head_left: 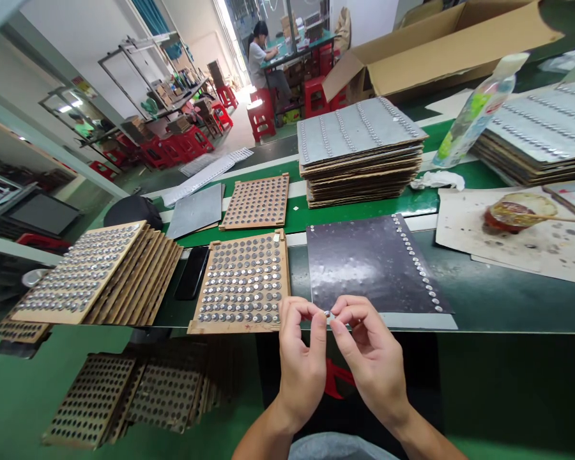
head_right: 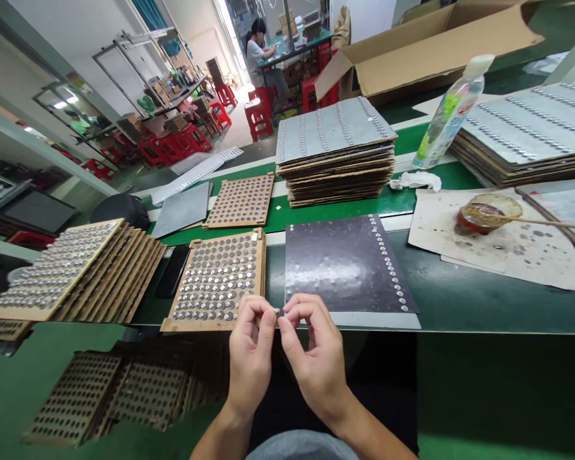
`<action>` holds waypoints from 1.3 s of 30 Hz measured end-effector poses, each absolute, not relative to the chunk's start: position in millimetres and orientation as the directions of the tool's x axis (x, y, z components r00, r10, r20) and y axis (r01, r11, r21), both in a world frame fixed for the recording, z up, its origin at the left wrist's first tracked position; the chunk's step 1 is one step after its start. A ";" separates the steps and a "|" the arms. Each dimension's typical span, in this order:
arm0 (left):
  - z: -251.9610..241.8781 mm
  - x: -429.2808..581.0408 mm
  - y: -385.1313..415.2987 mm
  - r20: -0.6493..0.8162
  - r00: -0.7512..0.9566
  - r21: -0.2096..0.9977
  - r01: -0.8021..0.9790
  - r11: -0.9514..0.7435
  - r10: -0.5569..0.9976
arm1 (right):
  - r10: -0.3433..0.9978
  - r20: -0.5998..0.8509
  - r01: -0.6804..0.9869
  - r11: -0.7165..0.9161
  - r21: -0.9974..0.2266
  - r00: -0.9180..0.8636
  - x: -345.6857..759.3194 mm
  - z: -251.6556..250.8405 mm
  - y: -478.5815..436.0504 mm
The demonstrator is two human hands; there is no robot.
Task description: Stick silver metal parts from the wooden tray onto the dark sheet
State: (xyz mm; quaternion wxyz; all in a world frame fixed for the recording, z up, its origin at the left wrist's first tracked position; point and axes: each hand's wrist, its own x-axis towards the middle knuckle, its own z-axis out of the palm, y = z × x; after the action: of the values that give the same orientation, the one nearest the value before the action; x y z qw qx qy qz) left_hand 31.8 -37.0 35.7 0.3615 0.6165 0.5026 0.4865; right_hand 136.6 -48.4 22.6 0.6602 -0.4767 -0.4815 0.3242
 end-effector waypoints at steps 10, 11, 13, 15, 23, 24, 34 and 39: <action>39.5 35.4 -37.5 0.158 0.004 0.973 0.171 -0.156 0.987 | 0.882 0.307 -0.057 0.349 -0.935 0.358 133.5 19.0 -46.7; 40.0 35.4 -37.2 0.151 0.004 0.976 0.158 -0.150 0.989 | 0.885 0.304 -0.068 0.348 -0.935 0.353 134.3 18.6 -46.6; 40.8 35.2 -36.5 0.136 0.013 0.982 0.132 -0.136 0.991 | 0.890 0.293 -0.110 0.349 -0.930 0.349 137.3 18.4 -45.2; 40.9 34.7 -35.9 0.130 0.022 0.984 0.119 -0.132 0.991 | 0.900 0.260 -0.172 0.335 -0.927 0.351 141.6 19.5 -42.0; 38.8 32.7 -36.1 0.147 0.028 0.974 0.171 -0.149 0.989 | 0.932 0.259 -0.046 0.279 -0.959 0.254 149.8 26.8 -34.8; 38.6 32.6 -36.2 0.150 0.019 0.972 0.179 -0.151 0.989 | 0.925 0.280 -0.009 0.292 -0.956 0.258 149.5 26.2 -36.6; 36.3 30.8 -36.6 0.175 0.005 0.957 0.233 -0.171 0.985 | 0.890 0.301 0.091 0.287 -0.954 0.343 146.4 21.8 -41.0; 37.1 30.8 -37.8 0.213 0.010 0.942 0.263 -0.208 0.977 | 0.907 0.210 -0.048 0.243 -0.969 0.364 143.4 22.5 -38.9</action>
State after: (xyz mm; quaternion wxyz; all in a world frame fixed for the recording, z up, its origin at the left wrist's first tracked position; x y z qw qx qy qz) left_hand 30.8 -37.8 37.1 0.3684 0.6077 0.5101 0.4845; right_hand 143.4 -38.9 22.5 0.6595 -0.4970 -0.4322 0.3623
